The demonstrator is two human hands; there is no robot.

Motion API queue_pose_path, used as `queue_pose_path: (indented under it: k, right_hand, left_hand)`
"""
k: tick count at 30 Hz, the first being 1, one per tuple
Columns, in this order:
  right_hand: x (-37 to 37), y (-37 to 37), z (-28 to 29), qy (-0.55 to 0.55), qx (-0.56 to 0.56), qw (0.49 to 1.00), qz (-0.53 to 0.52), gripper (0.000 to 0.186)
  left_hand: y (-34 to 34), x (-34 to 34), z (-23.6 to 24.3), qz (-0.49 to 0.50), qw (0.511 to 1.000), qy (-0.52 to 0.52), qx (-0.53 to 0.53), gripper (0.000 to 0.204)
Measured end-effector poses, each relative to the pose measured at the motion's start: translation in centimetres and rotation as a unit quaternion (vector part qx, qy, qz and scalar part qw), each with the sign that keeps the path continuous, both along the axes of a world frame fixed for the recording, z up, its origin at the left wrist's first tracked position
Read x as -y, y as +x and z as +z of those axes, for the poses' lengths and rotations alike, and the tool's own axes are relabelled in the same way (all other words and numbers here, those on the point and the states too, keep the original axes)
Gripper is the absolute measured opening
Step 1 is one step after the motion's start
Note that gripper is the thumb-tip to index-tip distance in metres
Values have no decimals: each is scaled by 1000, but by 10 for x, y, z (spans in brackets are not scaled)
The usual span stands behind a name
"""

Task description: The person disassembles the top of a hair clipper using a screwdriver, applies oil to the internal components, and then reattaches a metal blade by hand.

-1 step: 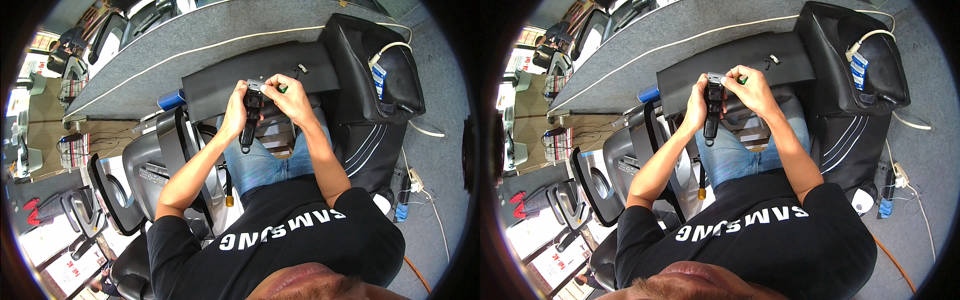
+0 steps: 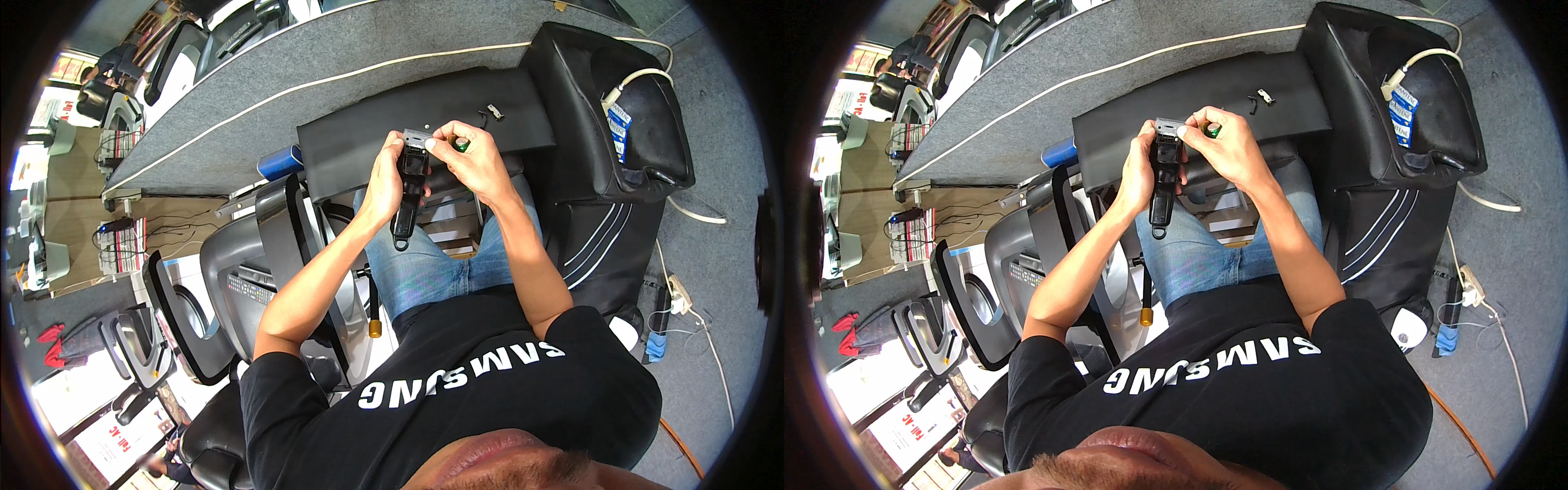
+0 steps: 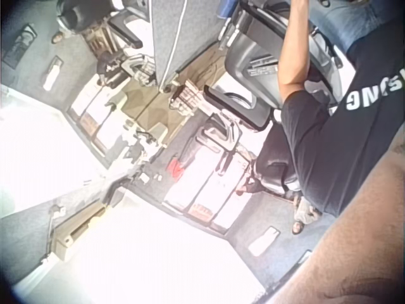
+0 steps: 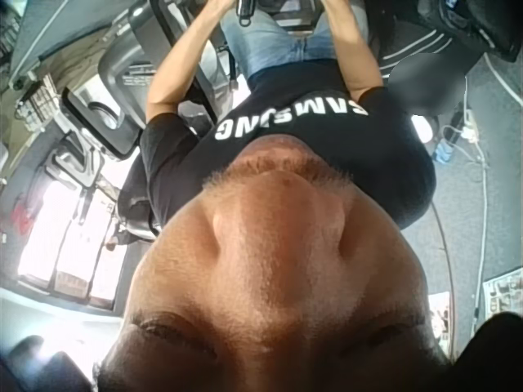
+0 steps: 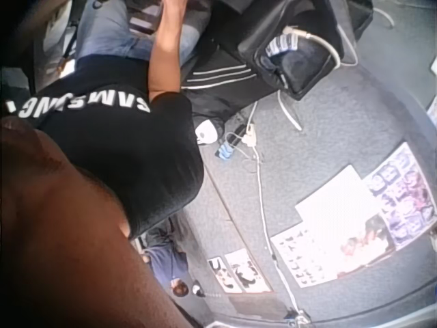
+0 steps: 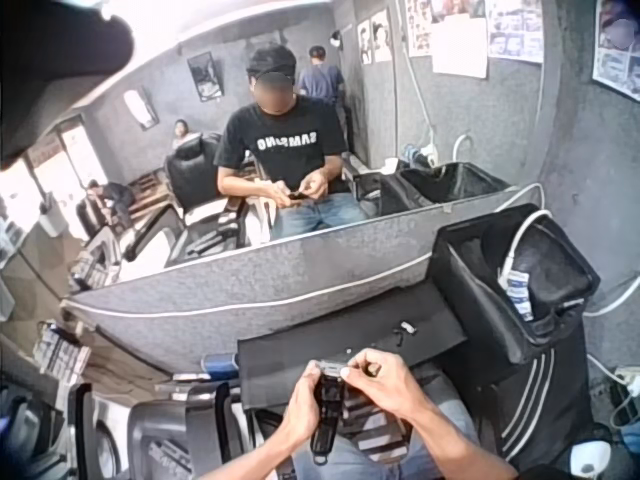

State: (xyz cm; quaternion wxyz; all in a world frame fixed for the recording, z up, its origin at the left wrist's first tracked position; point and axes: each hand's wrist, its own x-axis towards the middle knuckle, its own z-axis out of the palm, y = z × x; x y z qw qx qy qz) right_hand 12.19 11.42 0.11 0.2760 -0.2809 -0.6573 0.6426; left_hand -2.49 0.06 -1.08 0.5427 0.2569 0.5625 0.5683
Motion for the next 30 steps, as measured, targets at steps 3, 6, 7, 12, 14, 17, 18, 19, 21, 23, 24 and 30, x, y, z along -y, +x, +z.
queue_pose_path:
  k: [3, 6, 7, 12, 14, 17, 18, 19, 21, 23, 24, 30]
  right_hand:
    - [0, 0, -1, -2, 1, 1000, 1, 13]
    - [-1, 0, -1, 0, 5, 1000, 1, 12]
    - [-1, 1, -1, 1, 3, 1000, 2, 12]
    - [-3, 2, 2, 19, 7, 1000, 7, 12]
    - [-5, 2, 1, 47, 9, 999, 2, 12]
    - [-7, 7, 9, 47, 45, 998, 9, 18]
    - [-7, 7, 8, 51, 44, 998, 8, 18]
    - [-6, 6, 6, 55, 43, 998, 8, 18]
    - [-6, 5, 5, 51, 47, 998, 9, 17]
    - [-5, 5, 6, 37, 59, 997, 14, 14]
    - [-4, 4, 5, 45, 55, 997, 13, 14]
    - [-4, 2, -1, 98, 30, 995, -9, 21]
  left_hand:
    - [0, 0, 0, -2, 1000, 1, 3, 48]
    - [0, 0, 1, -6, 1000, 1, -2, 44]
    - [0, 0, 2, -7, 1000, 1, -4, 42]
    - [0, -1, 1, -16, 1000, 3, -8, 37]
    - [1, 1, -1, -17, 1000, 8, -8, 37]
    - [3, 1, -1, -18, 1000, 8, -15, 37]
    - [3, 1, -2, -17, 1000, 7, -5, 38]
    - [3, 1, -3, -16, 1000, 7, 5, 38]
    - [3, 1, -2, -12, 1000, 3, 14, 40]
    - [5, 2, 0, -5, 1000, -1, 17, 44]
    - [4, 2, -1, -4, 1000, 0, 21, 48]
    - [4, 1, -2, -7, 1000, -16, 10, 60]
